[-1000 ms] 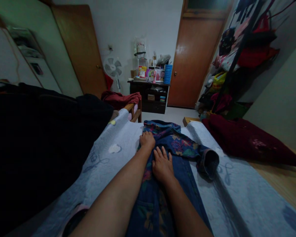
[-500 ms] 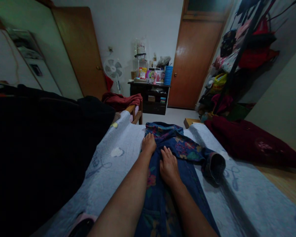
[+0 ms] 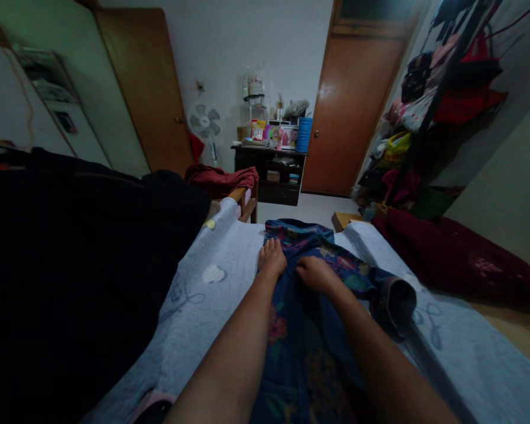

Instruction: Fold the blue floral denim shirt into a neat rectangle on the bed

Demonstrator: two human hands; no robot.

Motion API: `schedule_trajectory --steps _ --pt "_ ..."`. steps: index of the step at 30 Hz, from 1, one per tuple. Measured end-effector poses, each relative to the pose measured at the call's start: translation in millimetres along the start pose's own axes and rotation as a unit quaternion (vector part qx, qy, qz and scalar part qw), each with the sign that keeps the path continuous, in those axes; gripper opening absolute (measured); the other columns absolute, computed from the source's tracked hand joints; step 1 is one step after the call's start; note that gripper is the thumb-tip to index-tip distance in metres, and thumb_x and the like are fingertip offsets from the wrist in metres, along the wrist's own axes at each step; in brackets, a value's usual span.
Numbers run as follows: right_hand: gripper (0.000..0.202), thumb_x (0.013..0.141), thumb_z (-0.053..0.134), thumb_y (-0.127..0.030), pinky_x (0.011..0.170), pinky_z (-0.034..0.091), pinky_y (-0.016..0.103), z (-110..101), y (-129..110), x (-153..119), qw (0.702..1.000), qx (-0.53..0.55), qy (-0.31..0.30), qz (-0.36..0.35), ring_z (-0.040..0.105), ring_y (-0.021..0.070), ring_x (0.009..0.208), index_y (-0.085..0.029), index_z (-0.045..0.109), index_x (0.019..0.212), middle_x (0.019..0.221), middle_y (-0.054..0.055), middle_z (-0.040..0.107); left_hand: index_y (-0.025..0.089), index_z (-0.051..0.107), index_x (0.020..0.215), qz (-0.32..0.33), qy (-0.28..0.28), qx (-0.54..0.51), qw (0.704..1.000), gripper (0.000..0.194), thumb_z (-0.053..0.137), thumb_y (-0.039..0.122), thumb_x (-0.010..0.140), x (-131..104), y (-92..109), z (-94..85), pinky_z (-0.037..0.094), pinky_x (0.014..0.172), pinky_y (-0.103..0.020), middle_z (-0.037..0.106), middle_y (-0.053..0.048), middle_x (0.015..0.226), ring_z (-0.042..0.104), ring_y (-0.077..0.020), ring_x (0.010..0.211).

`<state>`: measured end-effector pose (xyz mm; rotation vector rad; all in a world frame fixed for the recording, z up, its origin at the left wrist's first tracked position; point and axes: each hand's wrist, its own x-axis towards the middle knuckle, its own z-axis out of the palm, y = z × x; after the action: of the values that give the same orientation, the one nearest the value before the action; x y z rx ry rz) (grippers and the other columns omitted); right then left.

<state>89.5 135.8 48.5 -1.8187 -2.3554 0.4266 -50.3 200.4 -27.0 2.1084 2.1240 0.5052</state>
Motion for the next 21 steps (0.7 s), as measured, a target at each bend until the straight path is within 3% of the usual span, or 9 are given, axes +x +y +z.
schedule_trajectory --steps 3,7,10,13,17,21 --pt "0.037 0.088 0.04 -0.018 0.093 0.041 0.026 -11 12 34 0.987 0.05 0.14 0.053 0.062 0.0201 0.108 -0.018 0.069 0.111 0.111 0.007 0.071 0.009 0.036 0.146 0.004 0.007 0.002 1.0 0.055 0.029 0.016 0.092 0 1 -0.5 0.029 0.114 -0.043 0.035 -0.017 0.154 0.031 -0.0274 0.143" --pt "0.053 0.085 0.04 -0.013 0.105 0.036 0.029 -6 35 64 0.953 0.091 0.258 0.128 0.051 0.0219 0.125 -0.01 0.05 0.136 0.136 0.012 0.056 0.008 0.037 0.145 0.011 0.012 0.01 1.0 0.055 0.03 0.016 0.091 1 0 1.6 0.029 0.113 -0.044 0.036 -0.018 0.153 0.031 -0.0281 0.142" --pt "0.063 0.084 0.04 -0.013 0.108 0.034 0.03 6 53 73 0.948 0.114 0.259 0.148 0.046 0.0229 0.13 -0.006 0.034 0.146 0.145 0.015 0.047 0.009 0.036 0.145 0.012 0.012 0.016 1.0 0.055 0.03 0.015 0.091 1 0 2.5 0.029 0.113 -0.043 0.035 -0.017 0.154 0.031 -0.0277 0.143" --pt "0.063 0.085 0.042 -0.015 0.104 0.037 0.03 18 66 77 0.953 0.122 0.23 0.155 0.051 0.0237 0.125 -0.006 0.032 0.147 0.141 0.015 0.051 0.008 0.035 0.146 0.011 0.009 0.019 1.0 0.055 0.031 0.015 0.091 1 0 1.7 0.029 0.113 -0.042 0.035 -0.018 0.154 0.031 -0.0278 0.142" --pt "0.056 0.087 0.045 -0.017 0.102 0.038 0.027 23 73 77 0.953 0.097 0.242 0.154 0.053 0.0237 0.121 -0.004 0.041 0.142 0.132 0.018 0.057 0.008 0.036 0.145 0.015 0.014 0.019 1.0 0.054 0.033 0.014 0.091 0 1 -0.1 0.03 0.113 -0.043 0.037 -0.019 0.152 0.033 -0.0281 0.141" --pt "0.038 0.089 0.047 -0.022 0.098 0.039 0.028 17 76 76 0.958 0.064 0.239 0.143 0.057 0.0239 0.114 -0.01 0.063 0.122 0.118 0.016 0.063 0.015 0.042 0.142 0.011 0.03 0.018 0.999 0.052 0.037 0.016 0.09 -2 3 -2.0 0.031 0.112 -0.04 0.043 -0.014 0.149 0.036 -0.0256 0.138"
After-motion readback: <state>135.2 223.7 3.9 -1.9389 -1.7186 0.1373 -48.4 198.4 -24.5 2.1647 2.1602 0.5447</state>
